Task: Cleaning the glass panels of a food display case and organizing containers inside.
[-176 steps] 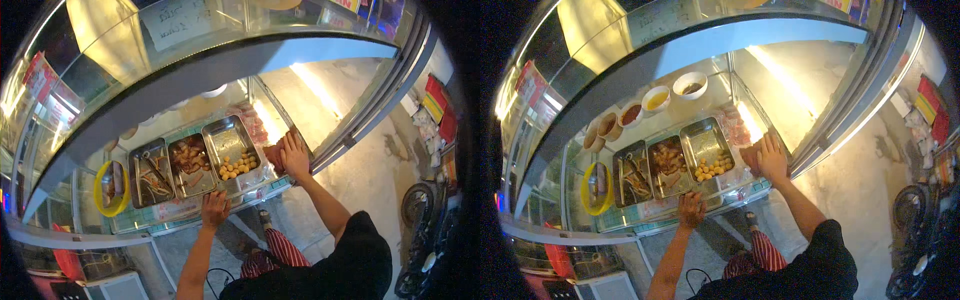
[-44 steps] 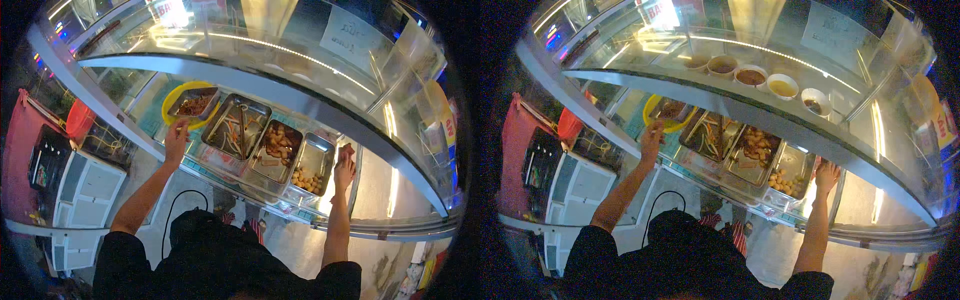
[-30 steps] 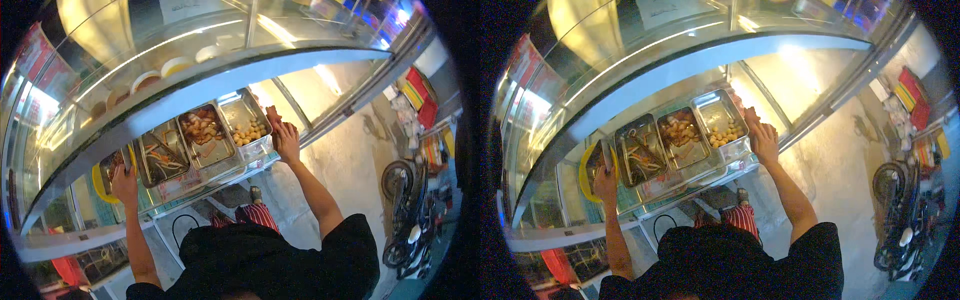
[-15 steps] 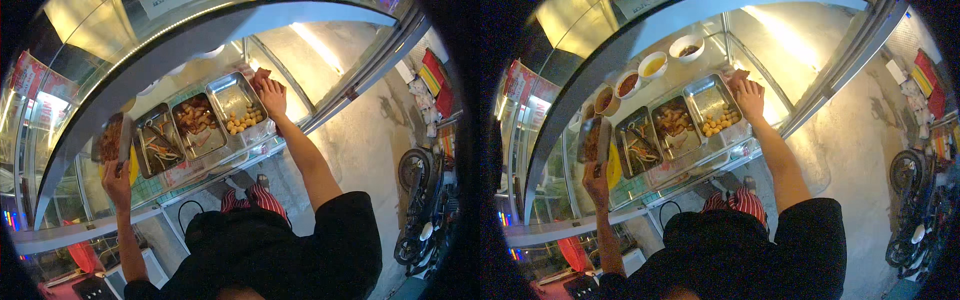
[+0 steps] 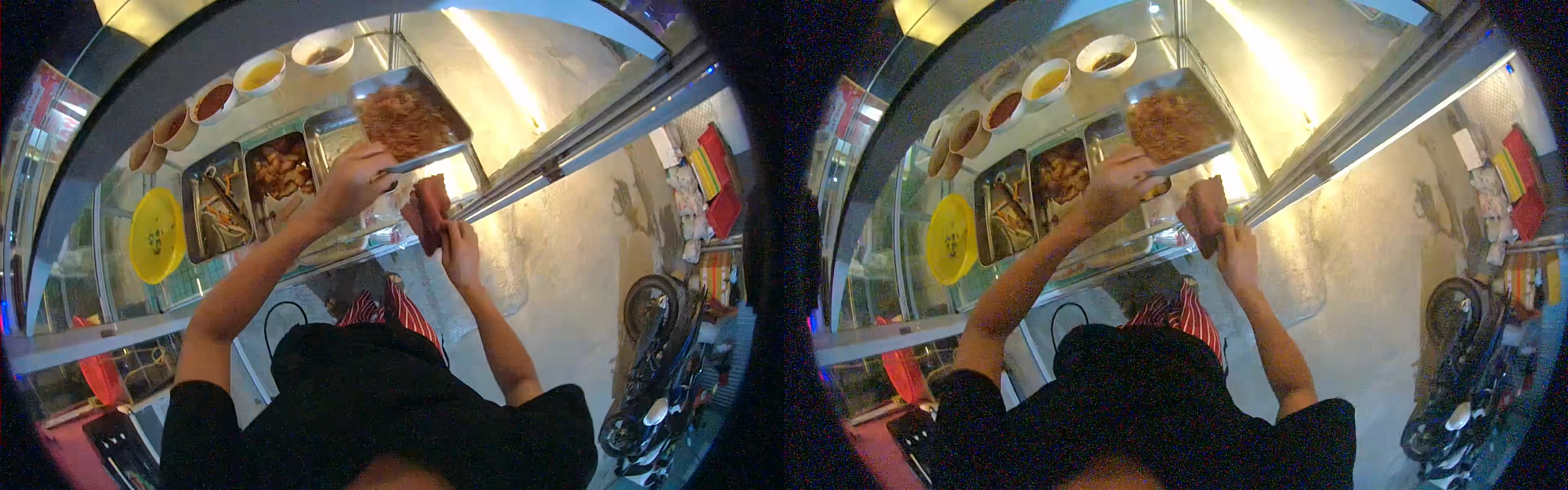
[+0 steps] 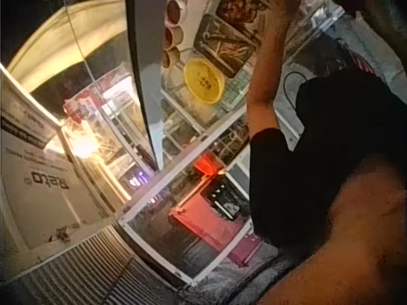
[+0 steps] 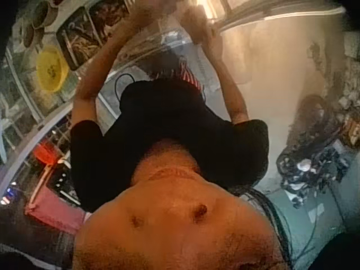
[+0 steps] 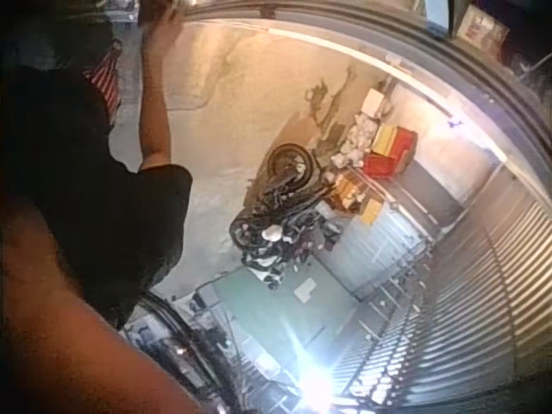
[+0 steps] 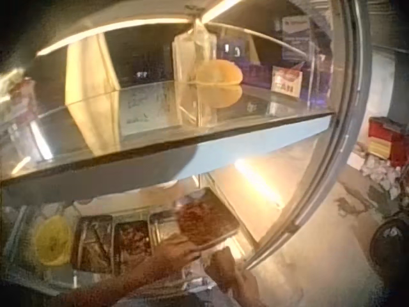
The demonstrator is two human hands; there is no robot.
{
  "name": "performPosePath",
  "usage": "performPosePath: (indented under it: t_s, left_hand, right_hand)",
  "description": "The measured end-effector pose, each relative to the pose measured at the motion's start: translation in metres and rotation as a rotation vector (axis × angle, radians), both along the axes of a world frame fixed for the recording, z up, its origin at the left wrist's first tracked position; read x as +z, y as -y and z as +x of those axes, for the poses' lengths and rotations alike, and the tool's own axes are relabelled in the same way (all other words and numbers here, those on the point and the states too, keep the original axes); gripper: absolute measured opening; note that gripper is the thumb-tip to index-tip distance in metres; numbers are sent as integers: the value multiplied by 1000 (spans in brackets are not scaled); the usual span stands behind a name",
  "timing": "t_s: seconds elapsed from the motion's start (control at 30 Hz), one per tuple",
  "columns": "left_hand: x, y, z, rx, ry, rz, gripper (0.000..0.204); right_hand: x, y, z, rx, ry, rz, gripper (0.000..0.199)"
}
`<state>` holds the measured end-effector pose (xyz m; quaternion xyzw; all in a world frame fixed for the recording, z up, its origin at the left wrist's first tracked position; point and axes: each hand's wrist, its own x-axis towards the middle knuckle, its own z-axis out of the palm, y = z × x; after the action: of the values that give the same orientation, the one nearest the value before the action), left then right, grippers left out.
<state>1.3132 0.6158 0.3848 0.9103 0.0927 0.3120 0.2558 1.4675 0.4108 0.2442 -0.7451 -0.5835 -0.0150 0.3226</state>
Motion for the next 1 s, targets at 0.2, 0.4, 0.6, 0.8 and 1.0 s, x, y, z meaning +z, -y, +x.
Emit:
performPosePath:
  t_s: [0.2,0.4,0.6,0.8,1.0]
  left_hand:
    - [-52,5,53,-36,-74,84,12]
    - [-82,9,63,38,-200,182,15]
    - [-94,15,62,79,-421,245,11]
    - [-68,45,38,125,-116,111,17]
    - [-97,70,-30,459,390,-1987,31]
  right_hand:
    - [9,55,11,-118,-117,-61,13]
    - [38,61,9,-138,-315,-79,15]
    - [46,60,31,-134,-770,-232,26]
    - [59,33,14,-64,-659,-237,27]
    - [50,2,-10,67,-836,-245,29]
